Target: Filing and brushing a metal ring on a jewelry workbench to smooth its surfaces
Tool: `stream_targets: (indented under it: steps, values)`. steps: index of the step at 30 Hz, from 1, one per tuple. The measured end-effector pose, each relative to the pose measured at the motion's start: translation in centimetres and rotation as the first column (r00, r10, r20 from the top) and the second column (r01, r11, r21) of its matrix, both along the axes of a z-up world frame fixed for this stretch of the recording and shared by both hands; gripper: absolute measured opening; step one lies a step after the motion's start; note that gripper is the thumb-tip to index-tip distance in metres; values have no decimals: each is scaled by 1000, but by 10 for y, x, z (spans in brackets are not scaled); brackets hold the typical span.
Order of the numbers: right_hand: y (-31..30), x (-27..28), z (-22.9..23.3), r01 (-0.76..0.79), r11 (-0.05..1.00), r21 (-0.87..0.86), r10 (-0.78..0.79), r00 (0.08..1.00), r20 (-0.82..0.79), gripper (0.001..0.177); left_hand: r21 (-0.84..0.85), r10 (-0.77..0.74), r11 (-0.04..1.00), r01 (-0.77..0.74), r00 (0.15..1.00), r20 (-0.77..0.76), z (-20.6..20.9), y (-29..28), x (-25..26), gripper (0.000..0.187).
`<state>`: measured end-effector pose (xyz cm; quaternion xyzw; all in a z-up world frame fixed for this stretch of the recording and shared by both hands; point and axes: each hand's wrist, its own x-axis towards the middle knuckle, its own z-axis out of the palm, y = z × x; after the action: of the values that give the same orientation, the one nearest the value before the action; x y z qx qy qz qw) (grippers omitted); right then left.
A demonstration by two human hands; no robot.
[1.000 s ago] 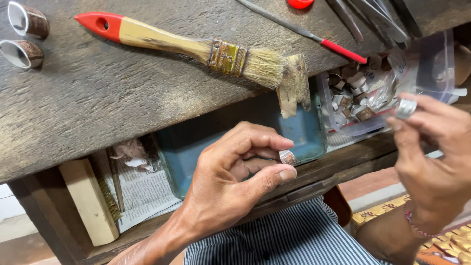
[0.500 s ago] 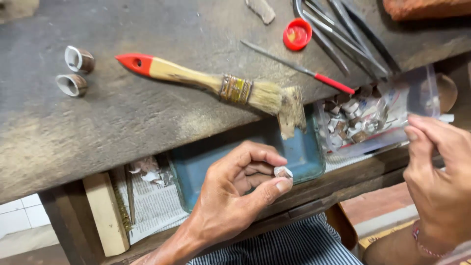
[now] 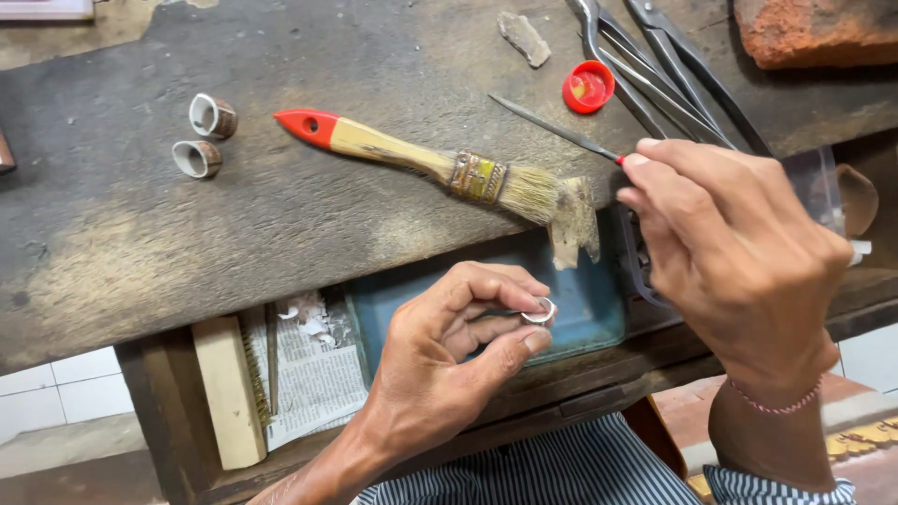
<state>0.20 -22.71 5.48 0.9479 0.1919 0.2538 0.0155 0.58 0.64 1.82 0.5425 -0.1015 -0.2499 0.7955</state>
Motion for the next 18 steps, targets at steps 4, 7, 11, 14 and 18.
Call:
stream_targets:
  steps: [4, 7, 11, 14, 18]
  values:
    - [0, 7, -8, 60, 991, -116, -53, 997, 60, 24, 9, 33, 999, -33, 999, 21, 6, 3, 4, 20]
    - [-1, 6, -9, 72, 991, -113, -66, 996, 54, 20, 52, 54, 997, -56, 998, 30, 8, 4, 5, 24]
    - [-9, 1, -13, 112, 984, -141, -106, 993, 49, 18, 195, 114, 962, -192, 929, 352, 14, 9, 9, 25]
    - [-12, -7, -9, 113, 993, -33, -113, 994, -5, 30, 277, 107, 896, -347, 774, 624, 14, 15, 11, 24]
    - [10, -14, 5, 166, 890, 424, -97, 979, -180, 28, 295, 72, 815, -498, 593, 802, 16, 21, 17, 21]
